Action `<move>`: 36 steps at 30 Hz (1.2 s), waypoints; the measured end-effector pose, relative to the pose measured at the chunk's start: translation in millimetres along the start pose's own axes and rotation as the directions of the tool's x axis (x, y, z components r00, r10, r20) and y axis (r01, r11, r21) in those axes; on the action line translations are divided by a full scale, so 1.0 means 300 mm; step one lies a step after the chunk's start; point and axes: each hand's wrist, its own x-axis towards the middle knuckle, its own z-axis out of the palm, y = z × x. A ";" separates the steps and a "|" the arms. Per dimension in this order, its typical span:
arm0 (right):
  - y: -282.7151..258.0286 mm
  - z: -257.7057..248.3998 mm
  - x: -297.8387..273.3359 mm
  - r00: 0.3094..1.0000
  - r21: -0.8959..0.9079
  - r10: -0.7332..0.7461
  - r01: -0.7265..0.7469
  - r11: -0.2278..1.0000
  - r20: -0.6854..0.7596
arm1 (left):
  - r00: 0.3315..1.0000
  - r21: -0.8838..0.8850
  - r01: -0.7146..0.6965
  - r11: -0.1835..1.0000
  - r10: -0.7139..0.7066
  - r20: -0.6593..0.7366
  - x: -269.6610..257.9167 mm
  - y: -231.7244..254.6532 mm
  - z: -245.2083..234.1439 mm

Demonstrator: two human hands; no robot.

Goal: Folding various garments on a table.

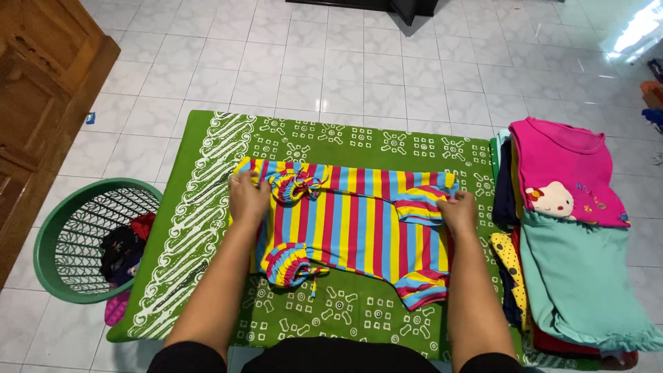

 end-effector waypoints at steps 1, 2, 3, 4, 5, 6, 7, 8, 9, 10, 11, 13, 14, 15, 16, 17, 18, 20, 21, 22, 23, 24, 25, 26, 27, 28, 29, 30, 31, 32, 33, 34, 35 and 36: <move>0.026 0.004 0.030 1.000 0.003 -0.001 0.001 1.000 0.001 | 1.000 0.001 -0.001 1.000 0.001 -0.003 0.037 -0.005 -0.009; 0.049 0.016 0.062 1.000 0.021 -0.002 0.002 1.000 0.000 | 0.998 0.036 0.020 0.999 -0.018 -0.063 0.072 -0.018 -0.022; 0.071 0.029 0.095 1.000 0.039 -0.003 0.003 0.999 0.000 | 0.992 0.070 0.043 0.997 -0.034 -0.123 0.108 -0.031 -0.036; 0.063 0.034 0.117 1.000 0.040 -0.009 0.009 0.999 0.006 | 0.991 0.071 0.048 0.996 -0.039 -0.129 0.149 -0.057 -0.018; 0.055 0.040 0.141 0.999 -0.001 -0.031 0.031 1.000 -0.029 | 0.990 0.109 0.024 0.994 -0.009 -0.138 0.192 -0.084 -0.001; 0.050 0.045 0.164 0.997 -0.043 -0.053 0.050 0.998 -0.064 | 0.989 0.146 -0.001 0.989 0.022 -0.144 0.234 -0.113 0.018; 0.016 0.044 0.159 0.997 -0.043 -0.058 0.055 0.998 -0.059 | 0.989 0.148 0.005 0.989 0.017 -0.149 0.256 -0.110 0.022; -0.016 0.041 0.154 0.994 -0.111 -0.081 0.072 0.991 -0.070 | 0.995 0.132 0.079 0.988 -0.070 -0.068 0.277 -0.107 0.028; -0.049 0.039 0.150 0.991 -0.179 -0.104 0.089 0.980 -0.080 | 0.988 0.122 0.152 0.981 -0.155 0.014 0.299 -0.105 0.034; -0.040 0.046 0.170 0.991 -0.180 -0.107 0.092 0.979 -0.076 | 0.987 0.122 0.157 0.980 -0.159 0.012 0.311 -0.120 0.048; -0.032 0.054 0.190 0.993 -0.217 -0.113 0.101 0.971 -0.041 | 0.989 0.141 0.113 0.983 -0.125 0.074 0.325 -0.135 0.062; -0.019 0.057 0.222 0.993 -0.254 -0.114 0.108 0.961 -0.008 | 0.986 0.158 0.067 0.985 -0.090 0.140 0.351 -0.154 0.081; -0.015 0.053 0.233 0.993 -0.286 -0.119 0.116 0.951 0.007 | 0.986 0.235 0.009 0.972 -0.048 0.162 0.363 -0.161 0.085; -0.011 0.050 0.244 0.992 -0.316 -0.124 0.124 0.940 0.022 | 0.982 0.308 -0.051 0.950 -0.007 0.186 0.375 -0.168 0.089; -0.018 0.033 0.241 0.992 -0.318 -0.122 0.122 0.940 0.021 | 0.982 0.307 -0.053 0.950 -0.007 0.189 0.379 -0.135 0.048; -0.024 0.017 0.238 0.988 -0.319 -0.153 0.151 0.936 0.020 | 0.947 0.363 -0.015 0.932 -0.103 0.305 0.383 -0.102 0.007; -0.030 -0.001 0.234 0.983 -0.320 -0.184 0.181 0.930 0.020 | 0.890 0.422 0.013 0.907 -0.203 0.409 0.385 -0.070 -0.033; -0.043 -0.050 0.216 0.986 -0.217 -0.162 0.167 0.962 0.041 | 0.844 0.302 0.060 0.952 -0.210 0.493 0.426 -0.124 -0.067; -0.051 -0.074 0.208 0.987 -0.109 -0.146 0.152 0.982 0.064 | 0.795 0.181 0.119 0.976 -0.203 0.572 0.448 -0.150 -0.084; -0.062 -0.102 0.199 0.988 -0.110 -0.145 0.151 0.982 0.062 | 0.795 0.180 0.117 0.977 -0.201 0.573 0.423 -0.117 -0.149; -0.073 -0.131 0.190 0.988 0.128 -0.096 0.080 0.988 0.119 | 0.718 -0.062 0.281 0.958 -0.167 0.675 0.398 -0.084 -0.215; -0.086 -0.158 0.181 0.981 0.355 -0.063 -0.007 0.935 0.186 | 0.646 -0.277 0.449 0.849 -0.095 0.758 0.375 -0.051 -0.281; -0.083 -0.171 0.201 0.981 0.356 -0.063 -0.007 0.935 0.183 | 0.646 -0.277 0.447 0.850 -0.092 0.758 0.386 -0.050 -0.300; -0.079 -0.182 0.218 0.973 0.481 -0.100 -0.012 0.876 0.206 | 0.640 -0.338 0.493 0.802 -0.071 0.765 0.397 -0.049 -0.321; -0.074 -0.193 0.235 0.964 0.597 -0.141 -0.022 0.802 0.224 | 0.636 -0.395 0.536 0.746 -0.049 0.770 0.406 -0.048 -0.342; -0.108 -0.200 0.237 0.965 0.599 -0.139 -0.022 0.801 0.222 | 0.635 -0.394 0.534 0.748 -0.048 0.771 0.423 -0.032 -0.337; -0.142 -0.207 0.239 0.965 0.612 -0.162 0.001 0.791 0.207 | 0.675 -0.405 0.511 0.758 -0.062 0.735 0.439 -0.016 -0.332; -0.178 -0.212 0.241 0.964 0.625 -0.185 0.025 0.780 0.192 | 0.714 -0.415 0.488 0.768 -0.078 0.695 0.453 -0.003 -0.331; -0.195 -0.196 0.263 0.964 0.627 -0.185 0.025 0.779 0.191 | 0.715 -0.415 0.486 0.769 -0.077 0.695 0.482 -0.023 -0.281; -0.215 -0.181 0.287 0.970 0.607 -0.171 0.032 0.794 0.172 | 0.784 -0.440 0.422 0.792 -0.076 0.616 0.510 -0.044 -0.231; -0.234 -0.165 0.310 0.976 0.587 -0.156 0.038 0.809 0.152 | 0.845 -0.458 0.356 0.815 -0.071 0.530 0.538 -0.066 -0.180; -0.211 -0.132 0.340 0.976 0.587 -0.158 0.039 0.808 0.152 | 0.846 -0.459 0.356 0.814 -0.071 0.529 0.551 -0.076 -0.127; -0.189 -0.099 0.371 0.978 0.561 -0.150 0.044 0.827 0.143 | 0.891 -0.373 0.298 0.879 -0.116 0.440 0.565 -0.085 -0.074; -0.169 -0.066 0.402 0.981 0.535 -0.142 0.050 0.843 0.133 | 0.928 -0.275 0.246 0.929 -0.145 0.342 0.583 -0.093 -0.022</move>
